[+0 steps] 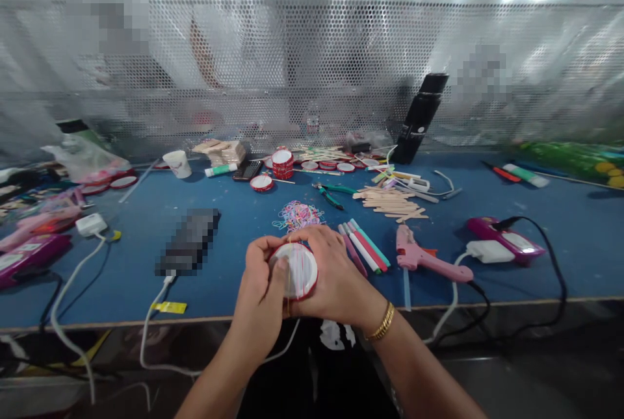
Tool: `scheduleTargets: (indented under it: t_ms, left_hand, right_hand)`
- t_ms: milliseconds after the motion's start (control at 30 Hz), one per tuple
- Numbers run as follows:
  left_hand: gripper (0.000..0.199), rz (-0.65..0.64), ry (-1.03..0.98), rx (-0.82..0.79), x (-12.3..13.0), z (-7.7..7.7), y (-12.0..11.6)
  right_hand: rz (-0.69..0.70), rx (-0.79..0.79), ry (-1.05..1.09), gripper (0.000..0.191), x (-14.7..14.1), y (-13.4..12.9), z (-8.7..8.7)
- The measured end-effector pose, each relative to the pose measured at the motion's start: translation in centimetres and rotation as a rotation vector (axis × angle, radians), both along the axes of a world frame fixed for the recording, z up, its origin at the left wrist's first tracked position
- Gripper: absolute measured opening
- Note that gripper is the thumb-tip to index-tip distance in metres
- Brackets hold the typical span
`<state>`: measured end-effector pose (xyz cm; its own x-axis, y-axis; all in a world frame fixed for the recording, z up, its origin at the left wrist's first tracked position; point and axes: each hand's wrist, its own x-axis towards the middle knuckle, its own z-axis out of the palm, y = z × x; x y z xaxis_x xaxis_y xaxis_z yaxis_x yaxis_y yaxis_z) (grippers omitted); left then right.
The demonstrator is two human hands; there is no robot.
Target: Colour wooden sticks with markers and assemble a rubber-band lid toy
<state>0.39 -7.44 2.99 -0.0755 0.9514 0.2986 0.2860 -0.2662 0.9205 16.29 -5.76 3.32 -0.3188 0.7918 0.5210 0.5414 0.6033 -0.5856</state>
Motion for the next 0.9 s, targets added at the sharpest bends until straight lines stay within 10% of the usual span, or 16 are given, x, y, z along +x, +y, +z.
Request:
scheduleTargets:
  t_ms: [333, 600, 900]
  left_hand:
    - [0.025, -0.017, -0.399, -0.204, 0.2, 0.2, -1.1]
    - [0.017, 0.098, -0.389, 0.057, -1.0, 1.9, 0.6]
    - [0.018, 0.178, -0.249, 0.087, -0.3, 2.6, 0.8]
  right_hand:
    - [0.089, -0.157, 0.220, 0.089, -0.1, 0.2, -2.8]
    - [0.195, 0.121, 0.292, 0.007, -1.1, -1.0, -0.8]
    - [-0.062, 0.206, 0.315, 0.012, -2.1, -2.4, -0.6]
